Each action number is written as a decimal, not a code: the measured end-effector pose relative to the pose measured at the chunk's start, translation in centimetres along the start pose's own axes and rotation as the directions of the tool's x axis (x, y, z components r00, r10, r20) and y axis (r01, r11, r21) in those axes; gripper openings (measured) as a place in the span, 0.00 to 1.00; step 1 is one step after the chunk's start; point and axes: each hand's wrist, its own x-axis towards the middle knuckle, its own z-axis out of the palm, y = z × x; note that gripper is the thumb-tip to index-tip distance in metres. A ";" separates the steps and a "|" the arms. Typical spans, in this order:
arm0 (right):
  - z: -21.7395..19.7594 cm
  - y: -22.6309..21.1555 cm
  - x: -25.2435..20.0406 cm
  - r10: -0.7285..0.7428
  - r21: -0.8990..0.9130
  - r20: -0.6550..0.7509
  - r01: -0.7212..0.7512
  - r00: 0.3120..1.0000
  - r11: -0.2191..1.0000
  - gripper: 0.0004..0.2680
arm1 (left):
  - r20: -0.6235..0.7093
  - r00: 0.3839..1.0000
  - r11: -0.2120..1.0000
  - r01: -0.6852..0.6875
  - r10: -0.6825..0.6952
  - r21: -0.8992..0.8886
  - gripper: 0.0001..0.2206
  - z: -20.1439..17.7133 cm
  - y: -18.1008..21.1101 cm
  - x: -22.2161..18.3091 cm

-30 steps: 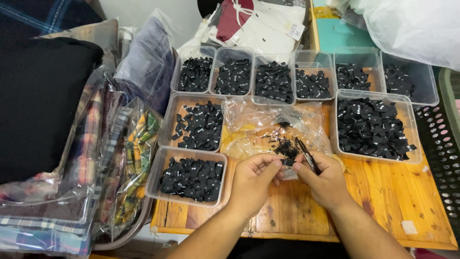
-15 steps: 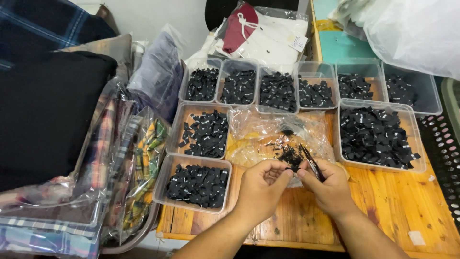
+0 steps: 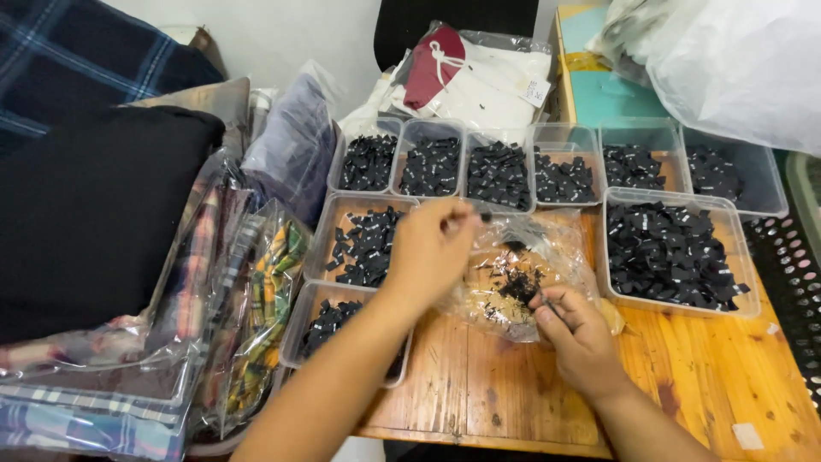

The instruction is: The person is using a small hand tool to trim excess plastic from small black components, likely buckles or fasteners, before sorting them into bins.

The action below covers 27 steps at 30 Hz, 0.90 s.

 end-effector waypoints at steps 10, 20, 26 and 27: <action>1.4 -3.3 0.4 0.039 -0.582 -0.077 -0.077 0.996 0.810 0.15 | 0.081 0.995 0.901 0.018 -0.059 0.433 0.20 1.9 -1.1 7.6; 1.4 -1.0 0.7 -0.247 -0.792 -0.106 0.068 0.963 0.606 0.15 | 0.125 0.966 0.859 -0.259 0.228 0.441 0.24 0.8 2.6 -3.1; 1.5 -1.1 0.3 -0.436 -0.820 -0.025 0.231 0.900 0.523 0.15 | 0.205 0.838 0.486 -0.473 0.505 0.735 0.34 5.4 -1.7 -8.7; 1.6 -0.9 0.2 -0.441 -0.827 -0.011 0.240 0.897 0.508 0.15 | 0.223 0.849 0.496 -0.471 0.478 0.729 0.36 5.6 -1.8 -9.0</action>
